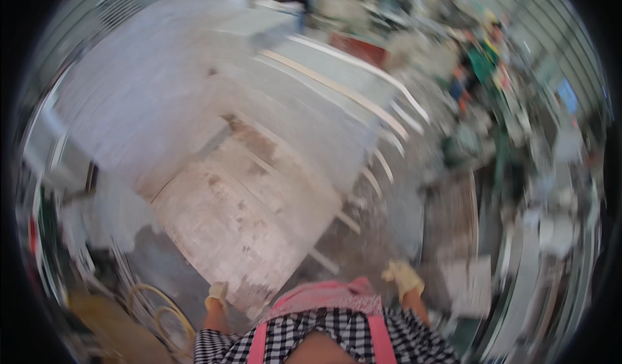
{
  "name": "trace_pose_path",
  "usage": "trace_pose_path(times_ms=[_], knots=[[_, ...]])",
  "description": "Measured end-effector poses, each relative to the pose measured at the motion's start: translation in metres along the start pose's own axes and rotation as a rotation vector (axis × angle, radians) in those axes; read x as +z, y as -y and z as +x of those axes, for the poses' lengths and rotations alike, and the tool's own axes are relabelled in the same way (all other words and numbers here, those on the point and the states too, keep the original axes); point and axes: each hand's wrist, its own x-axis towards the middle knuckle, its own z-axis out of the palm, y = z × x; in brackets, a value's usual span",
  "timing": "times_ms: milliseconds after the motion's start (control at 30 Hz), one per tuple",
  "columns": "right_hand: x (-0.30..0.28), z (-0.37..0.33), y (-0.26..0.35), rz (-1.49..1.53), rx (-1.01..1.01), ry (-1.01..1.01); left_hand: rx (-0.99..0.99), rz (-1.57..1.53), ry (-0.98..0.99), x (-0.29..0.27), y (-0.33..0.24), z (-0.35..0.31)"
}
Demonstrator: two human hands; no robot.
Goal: The person operates a stone processing machine, feeding rectangular stone slabs through a grinding or polishing belt. They handle each slab with gloved hands, guide it through the machine, then stack the processed pieces on a nearby surface. The person also briefly uses a hose to spray water on the floor.
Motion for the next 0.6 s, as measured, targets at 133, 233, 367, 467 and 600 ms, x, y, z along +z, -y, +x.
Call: trace_pose_path(times_ms=[133,233,367,467,600], knots=[[-0.034,-0.094,-0.026,0.303,0.004,-0.082,0.326,0.423,0.321,0.015,-0.031,0.003],[-0.058,-0.184,-0.081,0.083,0.085,-0.414,0.876,0.673,0.461,0.034,-0.096,0.011],[-0.039,-0.285,-0.156,0.368,0.194,-0.627,0.306,0.0,0.539,0.058,-0.221,0.022],[0.004,-0.333,-0.212,0.404,0.307,-0.681,0.635,0.381,0.599,0.06,-0.32,0.013],[0.074,-0.398,-0.294,0.378,0.912,-0.67,0.601,0.332,0.596,0.101,-0.395,-0.074]])
